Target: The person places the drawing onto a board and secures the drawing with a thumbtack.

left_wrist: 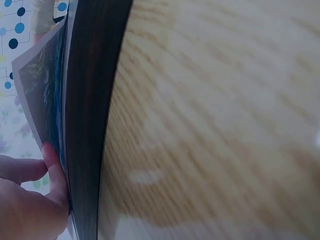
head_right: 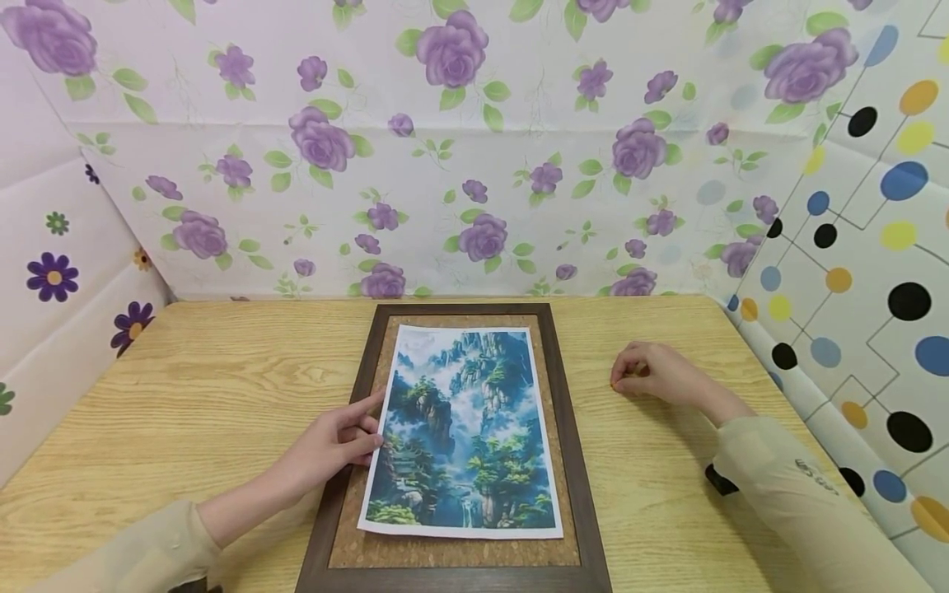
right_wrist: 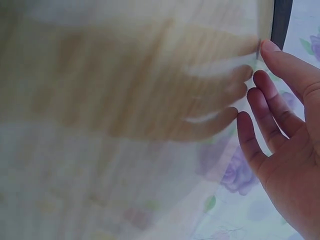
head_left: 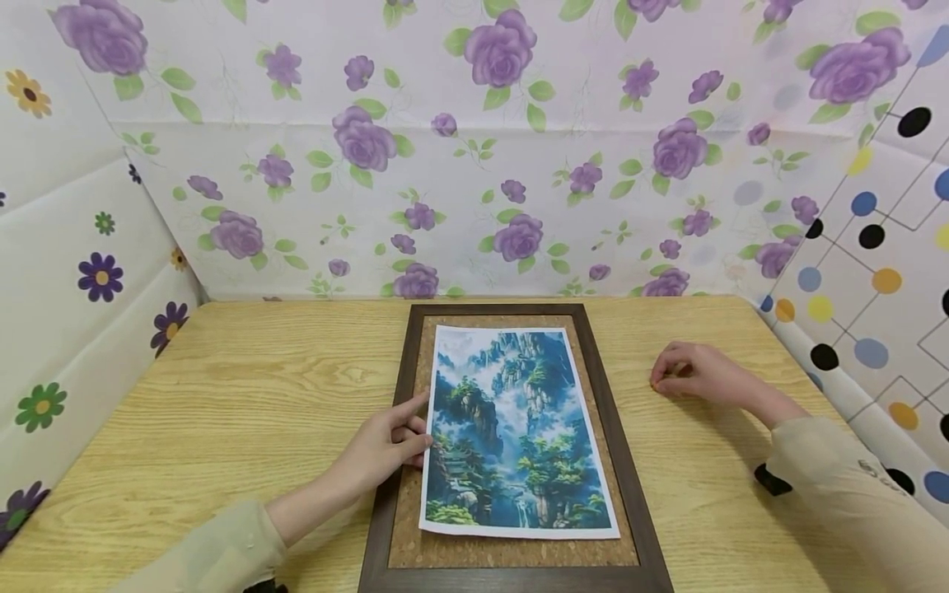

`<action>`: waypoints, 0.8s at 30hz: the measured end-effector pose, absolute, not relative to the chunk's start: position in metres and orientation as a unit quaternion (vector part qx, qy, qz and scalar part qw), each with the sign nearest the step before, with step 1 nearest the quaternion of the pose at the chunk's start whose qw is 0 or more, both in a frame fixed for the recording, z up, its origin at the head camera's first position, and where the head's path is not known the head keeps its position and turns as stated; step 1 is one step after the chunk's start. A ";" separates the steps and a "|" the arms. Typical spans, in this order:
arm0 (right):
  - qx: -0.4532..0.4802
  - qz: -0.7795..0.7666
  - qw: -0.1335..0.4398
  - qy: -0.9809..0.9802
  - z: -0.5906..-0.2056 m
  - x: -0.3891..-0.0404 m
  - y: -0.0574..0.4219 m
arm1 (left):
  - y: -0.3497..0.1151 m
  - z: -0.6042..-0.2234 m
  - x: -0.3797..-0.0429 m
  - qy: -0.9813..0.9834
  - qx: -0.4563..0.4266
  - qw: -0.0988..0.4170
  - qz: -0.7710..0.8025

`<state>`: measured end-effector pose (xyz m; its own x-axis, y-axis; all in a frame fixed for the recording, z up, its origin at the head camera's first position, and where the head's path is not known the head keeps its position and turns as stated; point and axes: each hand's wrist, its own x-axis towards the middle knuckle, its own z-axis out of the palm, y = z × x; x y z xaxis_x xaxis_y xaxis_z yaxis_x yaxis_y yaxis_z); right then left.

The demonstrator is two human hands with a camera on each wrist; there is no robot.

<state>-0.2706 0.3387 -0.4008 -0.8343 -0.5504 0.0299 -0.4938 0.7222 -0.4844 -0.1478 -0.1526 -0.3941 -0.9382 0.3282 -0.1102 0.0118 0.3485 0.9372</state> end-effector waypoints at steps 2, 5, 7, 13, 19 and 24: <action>-0.282 -0.244 0.057 0.926 -0.399 -0.272 0.337 | -0.153 -0.395 -0.149 0.814 0.105 0.139 0.554; -0.283 -0.238 0.050 0.928 -0.393 -0.275 0.334 | -0.153 -0.395 -0.151 0.822 0.102 0.137 0.543; -0.287 -0.232 0.043 0.928 -0.389 -0.277 0.331 | -0.153 -0.395 -0.151 0.826 0.101 0.136 0.537; -0.302 -0.215 0.024 0.928 -0.377 -0.286 0.320 | -0.153 -0.394 -0.152 0.830 0.094 0.139 0.532; -0.315 -0.226 0.026 0.921 -0.365 -0.298 0.303 | -0.153 -0.394 -0.152 0.827 0.084 0.144 0.537; -0.324 -0.231 0.035 0.917 -0.355 -0.306 0.280 | -0.153 -0.394 -0.152 0.828 0.086 0.142 0.535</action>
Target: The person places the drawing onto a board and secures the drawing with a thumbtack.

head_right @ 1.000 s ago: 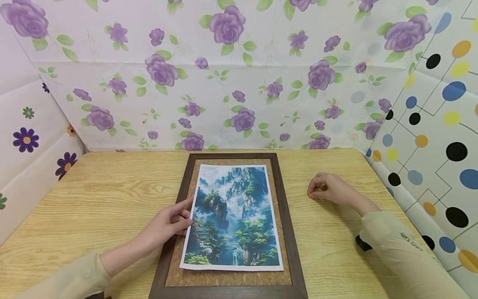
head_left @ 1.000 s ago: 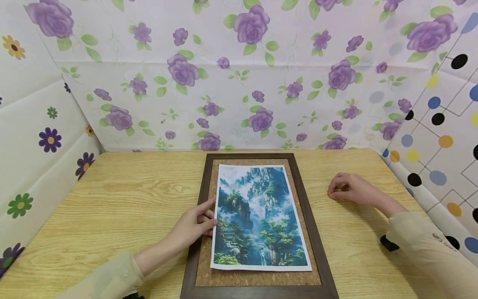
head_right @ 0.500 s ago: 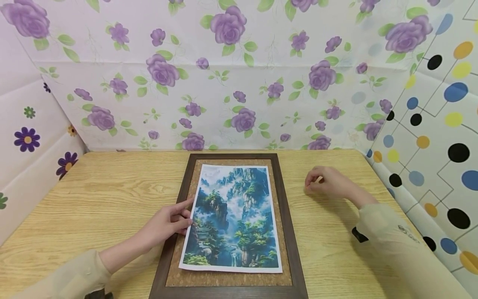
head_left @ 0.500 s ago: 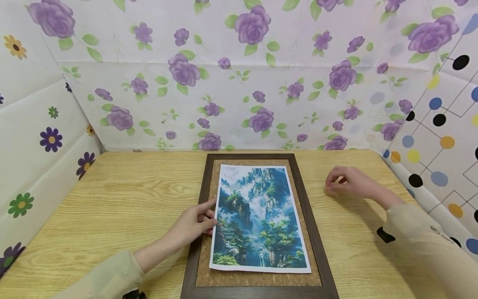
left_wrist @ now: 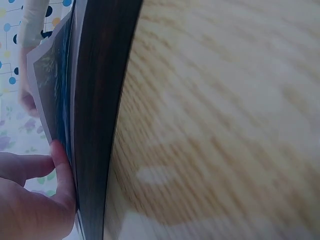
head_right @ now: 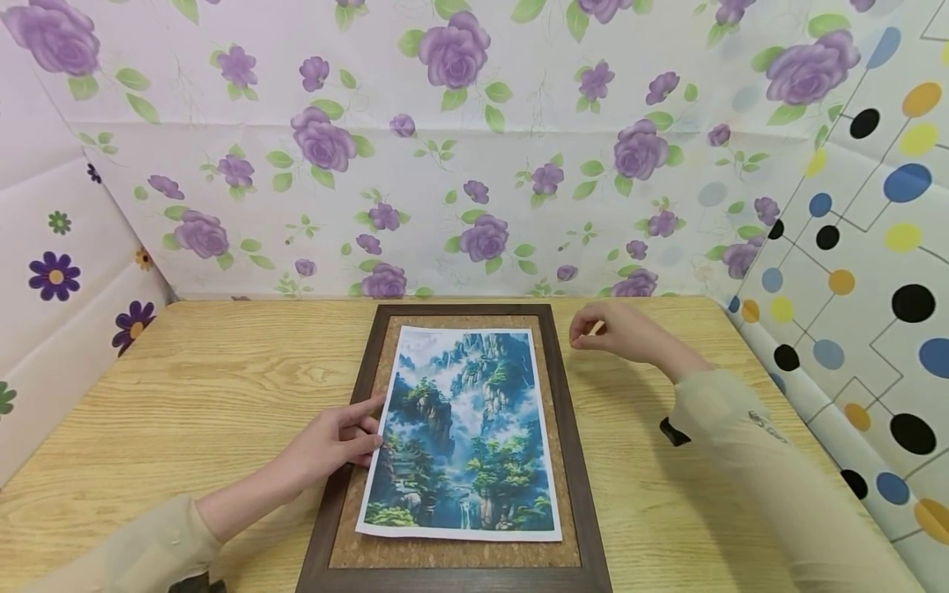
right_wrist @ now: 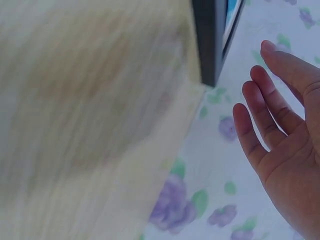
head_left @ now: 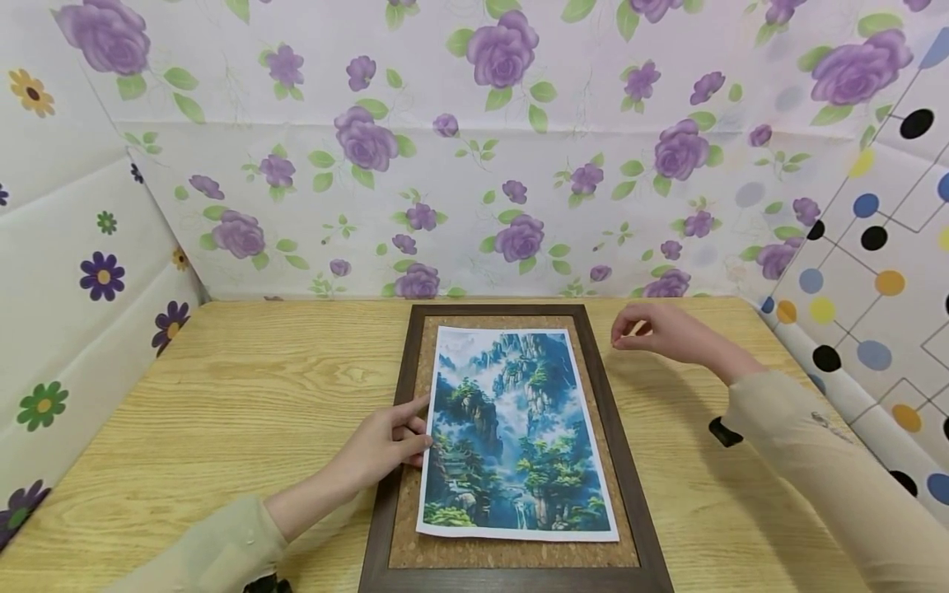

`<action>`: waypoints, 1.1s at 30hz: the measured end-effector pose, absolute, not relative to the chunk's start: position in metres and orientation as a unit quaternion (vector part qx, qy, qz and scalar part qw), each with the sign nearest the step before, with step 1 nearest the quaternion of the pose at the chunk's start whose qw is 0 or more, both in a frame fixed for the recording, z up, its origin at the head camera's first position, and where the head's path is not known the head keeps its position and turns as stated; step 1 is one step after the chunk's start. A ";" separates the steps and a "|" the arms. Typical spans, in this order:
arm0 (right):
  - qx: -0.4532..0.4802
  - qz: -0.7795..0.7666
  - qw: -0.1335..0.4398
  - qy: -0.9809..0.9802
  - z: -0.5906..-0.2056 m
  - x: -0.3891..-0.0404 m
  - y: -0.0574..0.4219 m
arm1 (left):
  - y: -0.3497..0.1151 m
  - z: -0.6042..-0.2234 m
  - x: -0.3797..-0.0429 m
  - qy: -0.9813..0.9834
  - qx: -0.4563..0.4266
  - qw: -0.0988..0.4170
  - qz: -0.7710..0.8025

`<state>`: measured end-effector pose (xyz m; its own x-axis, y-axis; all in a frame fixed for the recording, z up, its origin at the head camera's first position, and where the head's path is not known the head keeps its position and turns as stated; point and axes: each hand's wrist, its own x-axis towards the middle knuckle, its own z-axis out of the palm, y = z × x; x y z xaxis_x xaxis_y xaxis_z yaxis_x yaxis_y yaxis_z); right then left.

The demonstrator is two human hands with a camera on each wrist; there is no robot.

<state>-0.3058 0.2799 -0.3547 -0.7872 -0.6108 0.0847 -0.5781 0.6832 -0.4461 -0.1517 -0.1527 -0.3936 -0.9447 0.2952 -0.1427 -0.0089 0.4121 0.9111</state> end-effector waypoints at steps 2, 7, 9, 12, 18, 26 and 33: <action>-0.328 -0.226 0.043 0.916 -0.352 -0.309 0.269 | -0.153 -0.394 -0.151 0.829 0.087 0.142 0.534; -0.348 -0.219 0.067 0.909 -0.349 -0.317 0.240 | -0.152 -0.393 -0.151 0.831 0.090 0.141 0.531; -0.359 -0.223 0.074 0.903 -0.347 -0.320 0.229 | -0.153 -0.393 -0.151 0.831 0.095 0.141 0.530; -0.370 -0.232 0.086 0.895 -0.344 -0.325 0.215 | -0.153 -0.392 -0.150 0.830 0.101 0.141 0.531; -0.381 -0.234 0.092 0.890 -0.340 -0.332 0.198 | -0.152 -0.390 -0.150 0.830 0.095 0.146 0.531; -0.382 -0.242 0.078 0.889 -0.346 -0.344 0.184 | -0.152 -0.386 -0.148 0.829 0.101 0.151 0.529; -0.364 -0.274 0.084 0.886 -0.351 -0.352 0.169 | -0.151 -0.388 -0.151 0.834 0.092 0.151 0.522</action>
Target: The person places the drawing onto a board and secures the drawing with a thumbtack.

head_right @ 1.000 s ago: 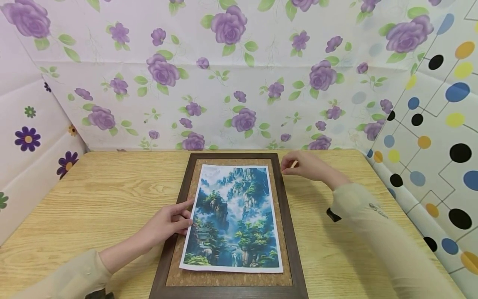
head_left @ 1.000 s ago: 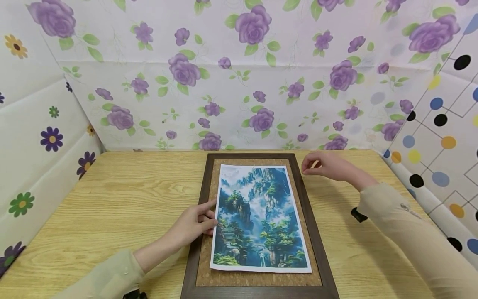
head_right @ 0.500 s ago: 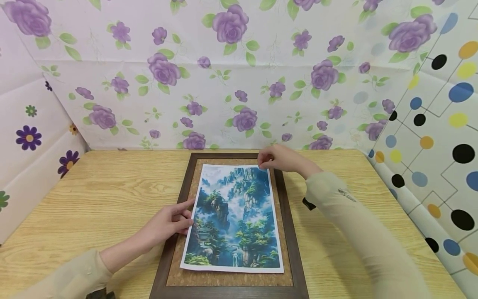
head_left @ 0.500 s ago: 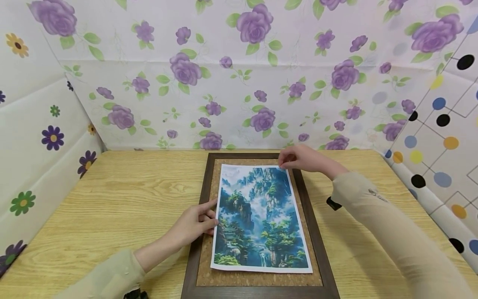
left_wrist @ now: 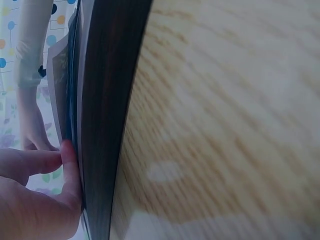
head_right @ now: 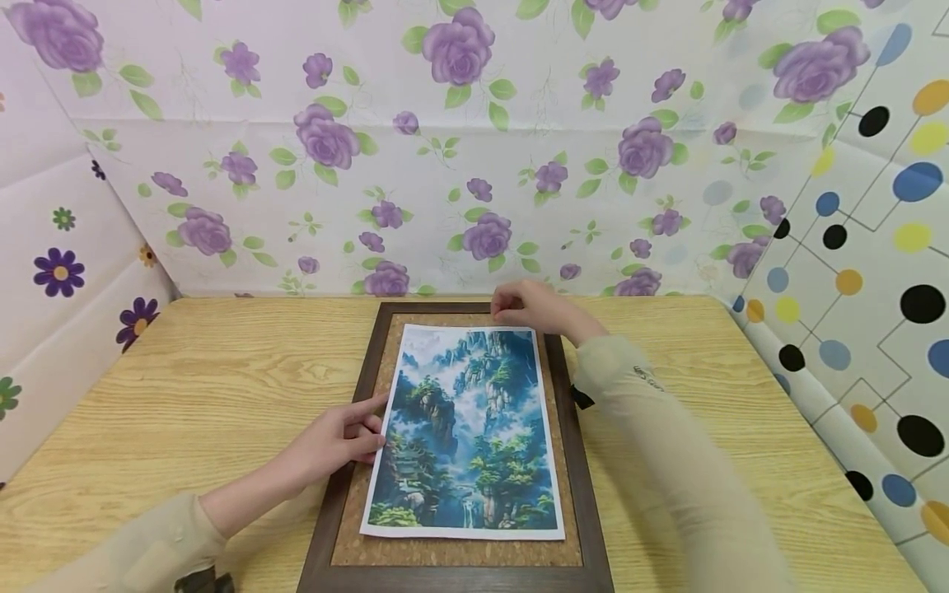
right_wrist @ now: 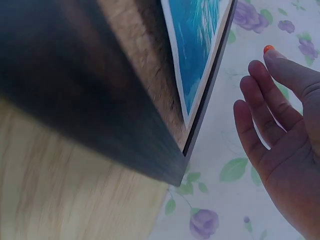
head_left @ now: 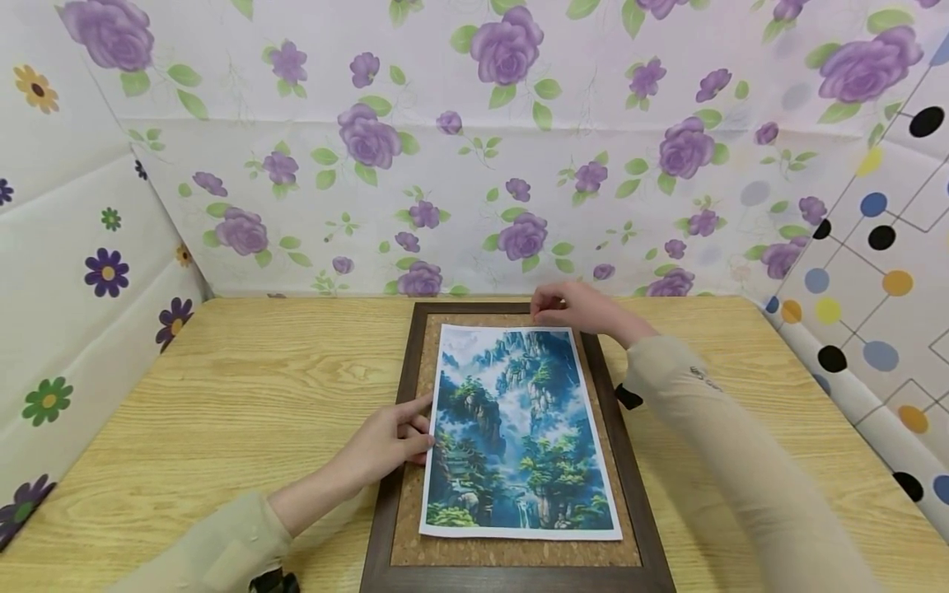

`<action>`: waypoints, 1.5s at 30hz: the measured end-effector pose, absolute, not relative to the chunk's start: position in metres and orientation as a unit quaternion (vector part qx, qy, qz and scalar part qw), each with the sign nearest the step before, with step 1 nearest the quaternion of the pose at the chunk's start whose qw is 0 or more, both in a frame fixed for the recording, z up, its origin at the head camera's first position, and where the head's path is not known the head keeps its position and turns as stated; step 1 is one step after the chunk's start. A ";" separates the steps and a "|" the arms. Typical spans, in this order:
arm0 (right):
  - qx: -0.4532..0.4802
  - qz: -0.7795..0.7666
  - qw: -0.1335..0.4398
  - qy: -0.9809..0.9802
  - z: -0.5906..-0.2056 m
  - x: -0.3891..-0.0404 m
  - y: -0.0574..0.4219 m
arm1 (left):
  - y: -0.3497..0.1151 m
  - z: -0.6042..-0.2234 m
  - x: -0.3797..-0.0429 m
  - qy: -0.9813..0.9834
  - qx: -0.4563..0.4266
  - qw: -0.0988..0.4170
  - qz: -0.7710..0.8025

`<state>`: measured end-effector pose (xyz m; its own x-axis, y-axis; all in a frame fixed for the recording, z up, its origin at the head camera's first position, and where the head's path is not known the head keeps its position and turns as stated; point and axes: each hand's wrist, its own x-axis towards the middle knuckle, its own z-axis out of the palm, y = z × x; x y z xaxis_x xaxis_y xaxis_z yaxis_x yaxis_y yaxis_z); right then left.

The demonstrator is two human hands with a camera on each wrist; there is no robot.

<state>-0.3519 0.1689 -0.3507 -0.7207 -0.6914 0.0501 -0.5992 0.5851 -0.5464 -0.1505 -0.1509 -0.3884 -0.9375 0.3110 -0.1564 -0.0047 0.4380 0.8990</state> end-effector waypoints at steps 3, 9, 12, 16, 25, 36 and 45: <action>-0.368 -0.284 0.084 0.881 -0.352 -0.354 0.161 | -0.151 -0.389 -0.151 0.834 0.093 0.152 0.522; -0.365 -0.281 0.081 0.884 -0.358 -0.360 0.149 | -0.152 -0.388 -0.152 0.828 0.103 0.160 0.528; -0.362 -0.278 0.083 0.886 -0.360 -0.362 0.143 | -0.153 -0.386 -0.152 0.825 0.110 0.165 0.529; -0.354 -0.290 0.103 0.883 -0.362 -0.363 0.137 | -0.153 -0.385 -0.151 0.823 0.111 0.167 0.531; -0.335 -0.286 0.145 0.886 -0.371 -0.365 0.130 | -0.153 -0.386 -0.152 0.821 0.111 0.172 0.533; -0.329 -0.265 0.148 0.894 -0.377 -0.366 0.128 | -0.154 -0.386 -0.152 0.820 0.117 0.171 0.533; -0.344 -0.232 0.142 0.899 -0.377 -0.367 0.123 | -0.157 -0.382 -0.157 0.806 0.140 0.211 0.535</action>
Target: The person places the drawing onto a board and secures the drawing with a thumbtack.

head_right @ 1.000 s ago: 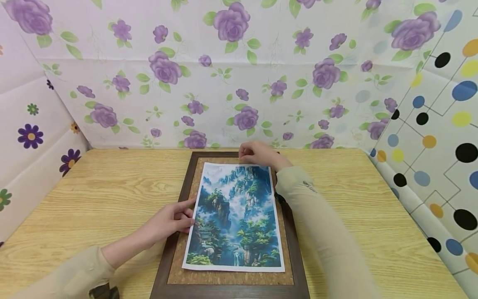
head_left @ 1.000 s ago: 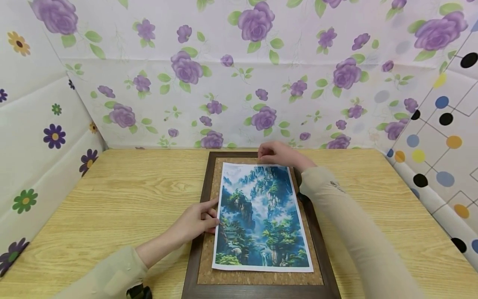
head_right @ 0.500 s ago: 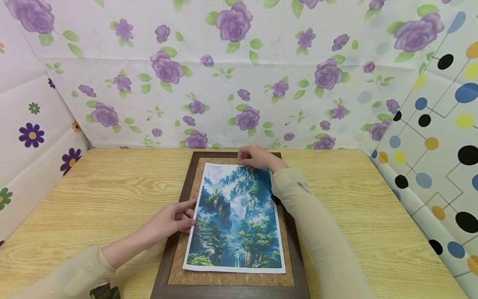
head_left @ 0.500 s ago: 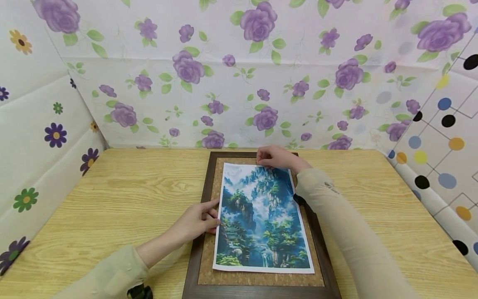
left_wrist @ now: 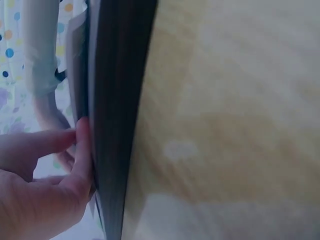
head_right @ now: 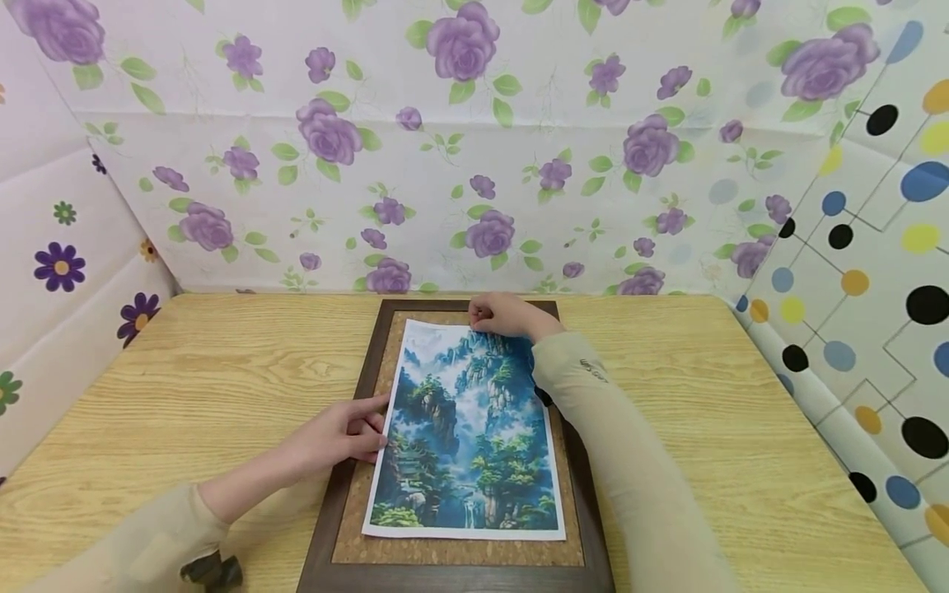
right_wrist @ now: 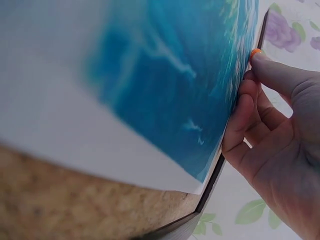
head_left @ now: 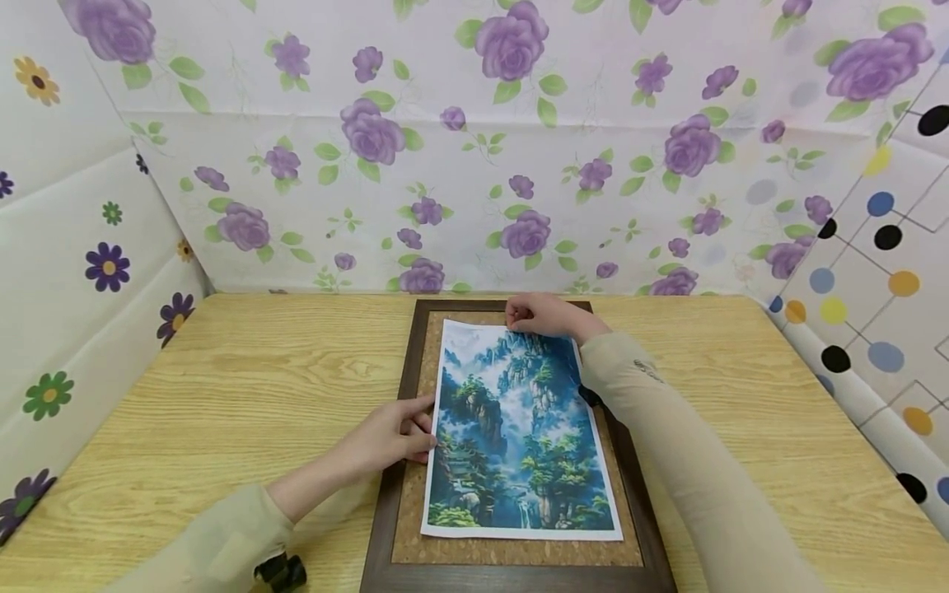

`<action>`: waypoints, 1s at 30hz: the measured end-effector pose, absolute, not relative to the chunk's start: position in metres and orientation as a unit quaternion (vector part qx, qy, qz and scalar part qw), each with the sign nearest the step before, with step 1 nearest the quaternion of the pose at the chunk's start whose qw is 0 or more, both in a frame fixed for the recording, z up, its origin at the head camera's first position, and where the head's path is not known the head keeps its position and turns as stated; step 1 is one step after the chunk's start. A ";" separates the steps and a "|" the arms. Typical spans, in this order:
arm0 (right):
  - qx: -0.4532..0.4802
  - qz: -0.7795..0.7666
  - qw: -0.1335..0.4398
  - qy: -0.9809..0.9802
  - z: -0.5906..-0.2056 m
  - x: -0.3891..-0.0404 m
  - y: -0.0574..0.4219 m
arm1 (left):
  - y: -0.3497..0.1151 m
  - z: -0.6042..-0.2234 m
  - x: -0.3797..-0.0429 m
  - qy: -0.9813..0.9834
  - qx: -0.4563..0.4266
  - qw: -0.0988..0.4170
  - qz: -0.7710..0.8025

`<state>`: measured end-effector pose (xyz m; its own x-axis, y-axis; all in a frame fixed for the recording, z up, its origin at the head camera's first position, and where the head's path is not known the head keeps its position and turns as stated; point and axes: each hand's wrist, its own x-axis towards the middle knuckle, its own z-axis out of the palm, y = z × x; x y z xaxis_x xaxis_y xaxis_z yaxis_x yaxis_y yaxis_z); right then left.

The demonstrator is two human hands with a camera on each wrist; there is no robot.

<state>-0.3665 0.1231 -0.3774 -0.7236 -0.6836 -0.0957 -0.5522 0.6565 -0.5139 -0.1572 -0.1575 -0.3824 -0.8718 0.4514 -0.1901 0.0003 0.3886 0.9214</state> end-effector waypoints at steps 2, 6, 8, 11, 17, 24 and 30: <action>-0.348 -0.228 0.141 0.898 -0.377 -0.367 0.122 | -0.159 -0.381 -0.159 0.797 0.143 0.229 0.540; -0.352 -0.222 0.140 0.899 -0.376 -0.367 0.121 | -0.160 -0.379 -0.162 0.789 0.141 0.250 0.544; -0.353 -0.221 0.141 0.898 -0.376 -0.366 0.121 | -0.160 -0.379 -0.162 0.789 0.139 0.252 0.543; -0.353 -0.219 0.140 0.899 -0.375 -0.365 0.121 | -0.160 -0.380 -0.162 0.790 0.133 0.252 0.543; -0.343 -0.218 0.140 0.903 -0.375 -0.365 0.118 | -0.160 -0.381 -0.162 0.793 0.131 0.248 0.541; -0.345 -0.215 0.133 0.904 -0.374 -0.364 0.117 | -0.159 -0.381 -0.161 0.799 0.128 0.242 0.536; -0.341 -0.219 0.135 0.904 -0.376 -0.363 0.118 | -0.159 -0.384 -0.161 0.802 0.130 0.237 0.532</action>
